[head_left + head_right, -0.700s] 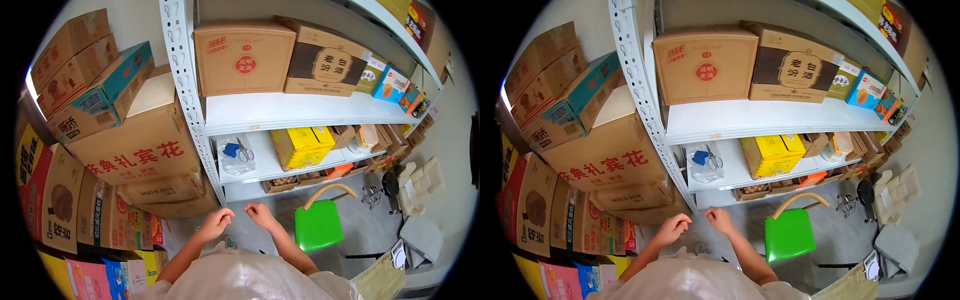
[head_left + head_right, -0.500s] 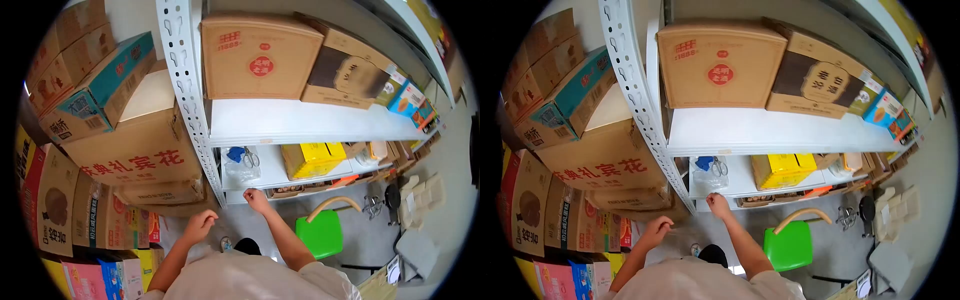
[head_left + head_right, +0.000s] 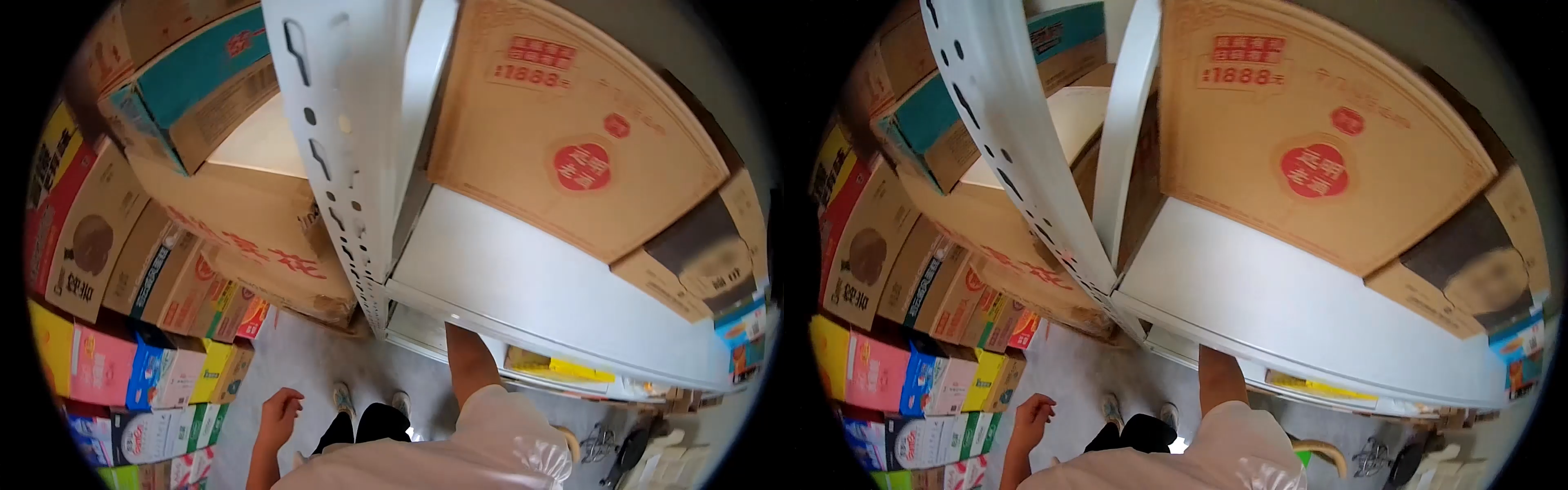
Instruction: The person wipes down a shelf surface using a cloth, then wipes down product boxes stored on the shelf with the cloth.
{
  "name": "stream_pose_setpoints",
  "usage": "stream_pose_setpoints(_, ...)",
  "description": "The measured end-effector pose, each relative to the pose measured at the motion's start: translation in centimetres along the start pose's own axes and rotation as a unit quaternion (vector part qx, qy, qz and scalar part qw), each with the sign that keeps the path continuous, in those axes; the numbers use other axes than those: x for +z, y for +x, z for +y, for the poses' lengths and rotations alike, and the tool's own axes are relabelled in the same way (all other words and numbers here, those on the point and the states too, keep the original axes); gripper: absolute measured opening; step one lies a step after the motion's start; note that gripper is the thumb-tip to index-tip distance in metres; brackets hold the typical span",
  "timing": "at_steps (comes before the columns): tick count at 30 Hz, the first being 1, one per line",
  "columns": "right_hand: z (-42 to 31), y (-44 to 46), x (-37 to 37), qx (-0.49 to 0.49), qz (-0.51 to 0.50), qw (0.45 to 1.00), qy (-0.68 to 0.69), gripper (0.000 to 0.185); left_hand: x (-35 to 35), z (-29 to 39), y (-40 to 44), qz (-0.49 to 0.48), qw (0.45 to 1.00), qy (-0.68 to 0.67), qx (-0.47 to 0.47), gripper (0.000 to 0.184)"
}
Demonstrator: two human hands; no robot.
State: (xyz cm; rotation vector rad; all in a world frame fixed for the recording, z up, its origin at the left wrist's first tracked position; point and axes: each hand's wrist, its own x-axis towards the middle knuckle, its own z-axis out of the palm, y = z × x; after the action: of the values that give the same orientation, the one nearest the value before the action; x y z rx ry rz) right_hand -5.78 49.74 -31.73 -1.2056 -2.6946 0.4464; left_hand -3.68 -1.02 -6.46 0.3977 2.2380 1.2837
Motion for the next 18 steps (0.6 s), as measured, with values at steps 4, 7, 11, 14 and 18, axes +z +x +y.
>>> stream_pose_setpoints(4,0.6,-0.3,1.8,-0.023,-0.032,0.999,0.011,0.037,3.7,3.1,-1.2,-0.019,1.0,-0.006,0.004,0.015)
stream_pose_setpoints(7,1.0,-2.7,1.7,-0.08,0.021,0.994,0.077,0.039,4.8,4.0,-2.0,-0.001,1.0,-0.002,-0.003,0.015)
stream_pose_setpoints(11,0.7,-8.9,-0.9,-0.19,0.194,0.948,0.164,0.042,5.7,3.8,-1.7,-0.009,0.999,-0.026,0.02,0.013)
stream_pose_setpoints(14,-1.8,-15.5,-10.0,-0.188,0.216,0.952,0.113,0.039,6.0,5.5,-0.3,-0.05,0.997,-0.027,0.06,0.012)
stream_pose_setpoints(18,-3.1,-24.2,-20.7,-0.243,0.1,0.924,0.276,0.033,7.0,7.4,2.0,-0.11,0.981,-0.007,0.157,0.012)
